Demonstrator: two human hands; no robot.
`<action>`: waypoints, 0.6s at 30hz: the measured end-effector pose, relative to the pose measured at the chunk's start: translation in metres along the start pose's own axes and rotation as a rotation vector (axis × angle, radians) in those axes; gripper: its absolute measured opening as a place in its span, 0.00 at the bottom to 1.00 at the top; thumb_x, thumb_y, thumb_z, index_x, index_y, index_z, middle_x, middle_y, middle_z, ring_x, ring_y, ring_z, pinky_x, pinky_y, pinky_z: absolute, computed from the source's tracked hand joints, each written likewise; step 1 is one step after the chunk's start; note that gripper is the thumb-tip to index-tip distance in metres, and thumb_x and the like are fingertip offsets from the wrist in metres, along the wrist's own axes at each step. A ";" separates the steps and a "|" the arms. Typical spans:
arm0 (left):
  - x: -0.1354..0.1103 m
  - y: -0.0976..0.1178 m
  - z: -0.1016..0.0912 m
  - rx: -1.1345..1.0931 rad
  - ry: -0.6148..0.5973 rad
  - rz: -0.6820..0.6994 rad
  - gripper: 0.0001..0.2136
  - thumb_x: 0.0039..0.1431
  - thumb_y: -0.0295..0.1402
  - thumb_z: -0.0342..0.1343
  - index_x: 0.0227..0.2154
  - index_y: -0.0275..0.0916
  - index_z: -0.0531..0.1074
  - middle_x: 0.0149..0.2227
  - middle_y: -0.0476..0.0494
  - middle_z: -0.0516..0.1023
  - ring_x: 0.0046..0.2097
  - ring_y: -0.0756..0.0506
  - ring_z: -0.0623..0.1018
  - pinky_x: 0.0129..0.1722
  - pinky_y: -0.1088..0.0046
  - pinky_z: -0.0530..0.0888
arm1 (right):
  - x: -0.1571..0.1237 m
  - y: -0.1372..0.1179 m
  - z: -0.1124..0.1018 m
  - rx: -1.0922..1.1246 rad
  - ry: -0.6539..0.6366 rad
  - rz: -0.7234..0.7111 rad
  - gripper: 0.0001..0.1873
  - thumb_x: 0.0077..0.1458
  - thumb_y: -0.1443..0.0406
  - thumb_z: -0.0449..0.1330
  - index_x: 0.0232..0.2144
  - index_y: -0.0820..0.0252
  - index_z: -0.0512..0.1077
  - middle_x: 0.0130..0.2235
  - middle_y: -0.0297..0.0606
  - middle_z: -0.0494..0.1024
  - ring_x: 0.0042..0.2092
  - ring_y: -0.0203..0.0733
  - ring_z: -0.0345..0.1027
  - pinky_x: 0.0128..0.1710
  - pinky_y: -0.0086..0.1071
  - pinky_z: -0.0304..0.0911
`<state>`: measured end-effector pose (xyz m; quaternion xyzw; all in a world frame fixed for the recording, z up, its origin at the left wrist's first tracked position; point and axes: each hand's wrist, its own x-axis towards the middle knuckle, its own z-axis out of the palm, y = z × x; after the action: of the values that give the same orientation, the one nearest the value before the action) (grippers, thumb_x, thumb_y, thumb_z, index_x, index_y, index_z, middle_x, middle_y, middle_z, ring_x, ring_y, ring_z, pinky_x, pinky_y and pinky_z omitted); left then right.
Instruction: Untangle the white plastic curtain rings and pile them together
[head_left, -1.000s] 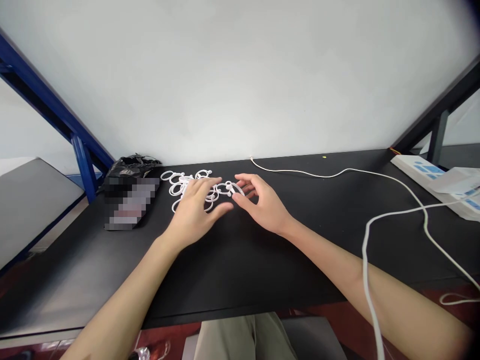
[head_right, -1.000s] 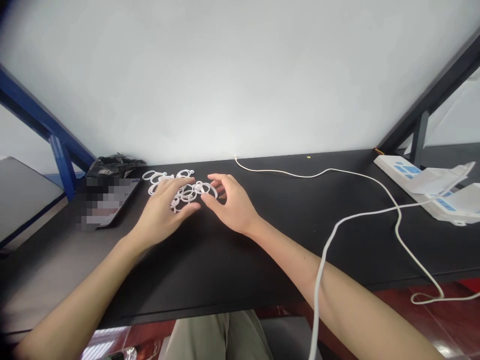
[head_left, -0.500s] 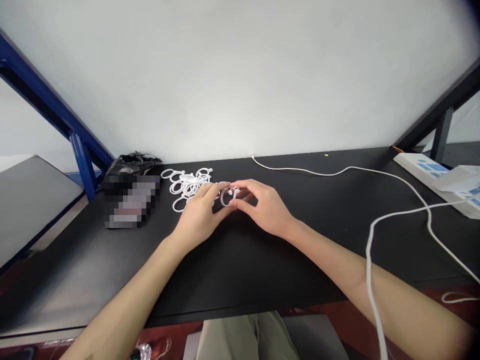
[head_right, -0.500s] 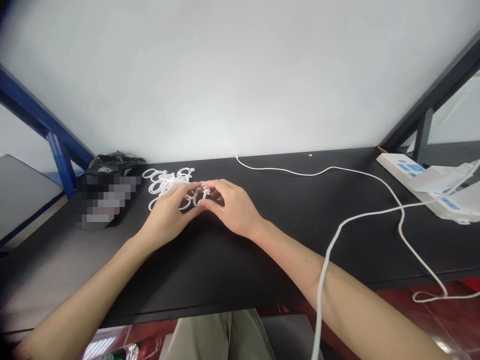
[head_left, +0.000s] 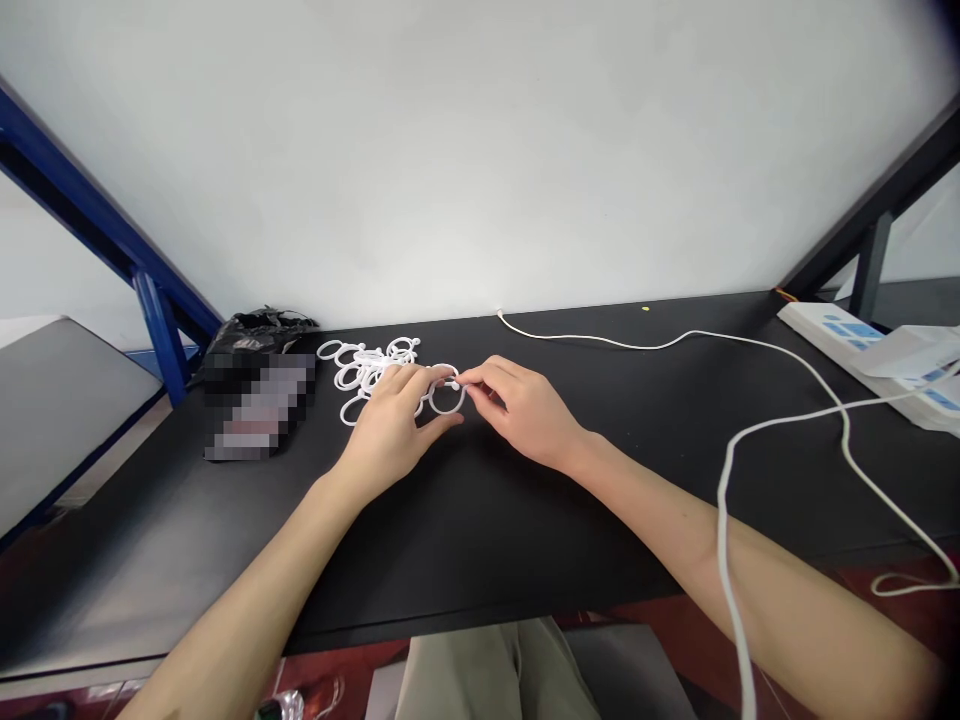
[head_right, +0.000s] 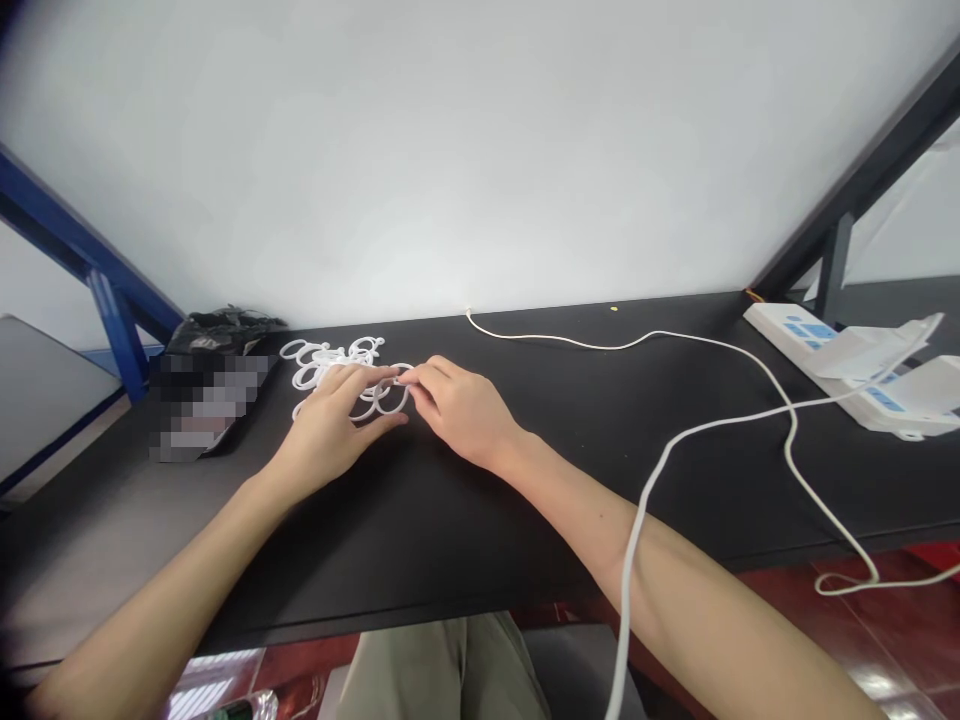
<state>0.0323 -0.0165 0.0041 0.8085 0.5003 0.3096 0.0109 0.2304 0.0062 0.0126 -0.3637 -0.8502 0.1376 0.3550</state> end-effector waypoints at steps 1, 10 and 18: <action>0.000 0.000 0.000 -0.010 -0.005 0.001 0.18 0.59 0.39 0.60 0.51 0.44 0.68 0.44 0.45 0.76 0.48 0.40 0.72 0.47 0.60 0.71 | 0.001 0.000 -0.001 -0.005 -0.003 0.007 0.11 0.65 0.67 0.52 0.42 0.56 0.73 0.41 0.37 0.77 0.36 0.37 0.71 0.34 0.31 0.65; 0.001 0.004 -0.001 0.001 0.016 -0.016 0.16 0.62 0.41 0.56 0.50 0.42 0.69 0.44 0.44 0.76 0.47 0.40 0.72 0.48 0.60 0.71 | 0.001 0.005 0.000 0.054 0.022 0.045 0.13 0.65 0.65 0.52 0.49 0.55 0.71 0.45 0.36 0.78 0.40 0.38 0.73 0.40 0.34 0.68; 0.005 -0.038 0.001 0.192 0.203 -0.163 0.22 0.66 0.39 0.47 0.58 0.32 0.67 0.57 0.32 0.72 0.58 0.35 0.68 0.60 0.54 0.65 | -0.001 0.014 0.006 0.051 -0.076 0.196 0.14 0.62 0.63 0.55 0.49 0.55 0.70 0.45 0.38 0.76 0.41 0.39 0.72 0.43 0.37 0.70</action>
<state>0.0042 0.0068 -0.0066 0.7271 0.5901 0.3386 -0.0920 0.2337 0.0153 0.0005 -0.4306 -0.8197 0.2069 0.3162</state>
